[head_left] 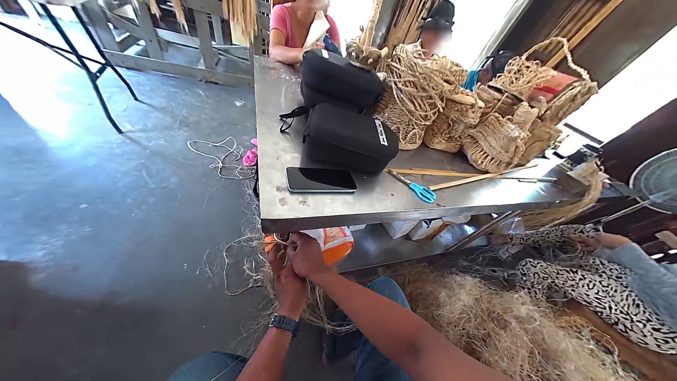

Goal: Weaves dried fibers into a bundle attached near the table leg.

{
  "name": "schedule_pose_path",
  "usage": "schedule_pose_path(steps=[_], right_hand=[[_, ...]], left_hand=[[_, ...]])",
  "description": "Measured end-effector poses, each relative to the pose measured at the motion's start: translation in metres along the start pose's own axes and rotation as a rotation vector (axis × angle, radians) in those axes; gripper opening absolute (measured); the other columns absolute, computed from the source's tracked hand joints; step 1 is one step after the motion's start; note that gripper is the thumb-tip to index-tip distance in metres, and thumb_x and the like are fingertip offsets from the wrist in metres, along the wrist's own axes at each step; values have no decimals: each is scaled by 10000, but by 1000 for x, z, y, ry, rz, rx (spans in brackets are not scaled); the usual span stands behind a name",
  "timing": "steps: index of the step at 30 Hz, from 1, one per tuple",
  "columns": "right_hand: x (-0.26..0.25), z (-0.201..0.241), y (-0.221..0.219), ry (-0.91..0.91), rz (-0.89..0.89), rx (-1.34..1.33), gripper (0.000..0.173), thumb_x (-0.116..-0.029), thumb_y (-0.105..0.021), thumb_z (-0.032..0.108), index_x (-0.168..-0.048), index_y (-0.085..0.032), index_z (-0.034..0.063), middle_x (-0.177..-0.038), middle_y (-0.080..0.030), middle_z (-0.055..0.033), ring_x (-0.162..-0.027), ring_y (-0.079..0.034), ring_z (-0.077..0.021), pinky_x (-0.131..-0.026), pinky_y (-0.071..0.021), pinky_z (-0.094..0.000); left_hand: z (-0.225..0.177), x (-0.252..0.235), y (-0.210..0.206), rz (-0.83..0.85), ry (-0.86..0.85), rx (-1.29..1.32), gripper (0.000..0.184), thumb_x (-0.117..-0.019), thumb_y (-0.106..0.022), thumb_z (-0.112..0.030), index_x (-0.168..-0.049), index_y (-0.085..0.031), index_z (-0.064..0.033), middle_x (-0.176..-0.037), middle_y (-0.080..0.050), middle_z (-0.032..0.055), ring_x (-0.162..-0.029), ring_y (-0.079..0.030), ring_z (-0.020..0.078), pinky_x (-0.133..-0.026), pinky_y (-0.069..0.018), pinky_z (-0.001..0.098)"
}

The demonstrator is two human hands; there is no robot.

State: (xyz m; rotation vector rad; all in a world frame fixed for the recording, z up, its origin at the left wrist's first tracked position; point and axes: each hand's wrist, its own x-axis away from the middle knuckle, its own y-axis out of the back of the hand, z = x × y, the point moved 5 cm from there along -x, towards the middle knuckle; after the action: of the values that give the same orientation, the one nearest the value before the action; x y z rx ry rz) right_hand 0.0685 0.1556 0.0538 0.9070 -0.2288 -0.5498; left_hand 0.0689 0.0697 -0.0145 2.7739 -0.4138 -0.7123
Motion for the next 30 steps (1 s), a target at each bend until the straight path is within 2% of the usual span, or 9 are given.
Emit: schedule_pose_path(steps=[5,11,14,18,21,24,26,28,30], right_hand=[[0,2,4,-40,-12,46,213,-956,-585,155,-1092,-713,52,-1116,-712,-123,-1087,-676,-242,-954,-550,-451],[-4,0,9,57,116,225,256,-967,-562,190,-1170,-690,102,-1155,-713,-127,-1121,-675,-290,-936,-547,-520],[-3,4,16,24,168,237,332,-974,-564,189,-1271,-670,85,-1218,-700,-155,-1179,-655,-311,-992,-527,-535],[5,27,20,20,255,419,321,-998,-530,156,-1271,-628,18,-1241,-663,-206,-1192,-636,-357,-978,-523,-545],[10,39,20,33,315,534,283,-977,-591,149,-1199,-651,-17,-1217,-659,-228,-1147,-648,-389,-919,-546,-575],[9,43,19,38,338,578,293,-941,-649,168,-1161,-658,-25,-1193,-671,-218,-1134,-651,-384,-912,-541,-581],[7,42,19,35,348,594,283,-929,-643,174,-1134,-662,-21,-1165,-681,-210,-1108,-661,-378,-883,-543,-589],[7,41,18,26,346,599,291,-919,-653,183,-1137,-662,-10,-1155,-684,-204,-1091,-666,-376,-861,-547,-594],[6,37,17,6,319,581,341,-925,-648,202,-1203,-645,4,-1181,-680,-200,-1117,-660,-373,-884,-544,-585]], left_hand=[[-2,-1,-1,-49,18,29,224,-876,-697,-61,-1087,-751,-13,-1533,-361,282,-1316,-515,344,-1032,-522,441],[-1,0,-8,-50,121,238,226,-932,-601,2,-1115,-733,-11,-1566,-355,201,-1356,-478,229,-1073,-489,370],[-5,0,-8,-70,128,298,228,-946,-592,-11,-1132,-723,-21,-1510,-412,189,-1310,-504,211,-1045,-502,363],[-7,1,-6,-26,63,81,182,-912,-653,-44,-1063,-743,1,-1528,-394,224,-1324,-508,272,-1045,-511,389],[-11,2,-6,31,70,-58,271,-914,-678,-71,-1172,-718,4,-1537,-390,250,-1337,-523,312,-1018,-533,439],[-12,2,-4,-42,144,208,372,-959,-616,-62,-1323,-590,13,-1435,-501,169,-1242,-579,187,-1011,-533,388],[-11,2,-3,-49,167,312,439,-971,-585,-45,-1397,-492,11,-1378,-542,162,-1187,-610,171,-986,-547,385],[-11,2,-4,-38,139,305,344,-959,-580,-21,-1299,-607,25,-1489,-468,162,-1289,-557,185,-1042,-524,383],[-7,2,-6,9,62,92,274,-943,-599,-11,-1197,-701,4,-1579,-389,163,-1367,-511,220,-1071,-510,399]])
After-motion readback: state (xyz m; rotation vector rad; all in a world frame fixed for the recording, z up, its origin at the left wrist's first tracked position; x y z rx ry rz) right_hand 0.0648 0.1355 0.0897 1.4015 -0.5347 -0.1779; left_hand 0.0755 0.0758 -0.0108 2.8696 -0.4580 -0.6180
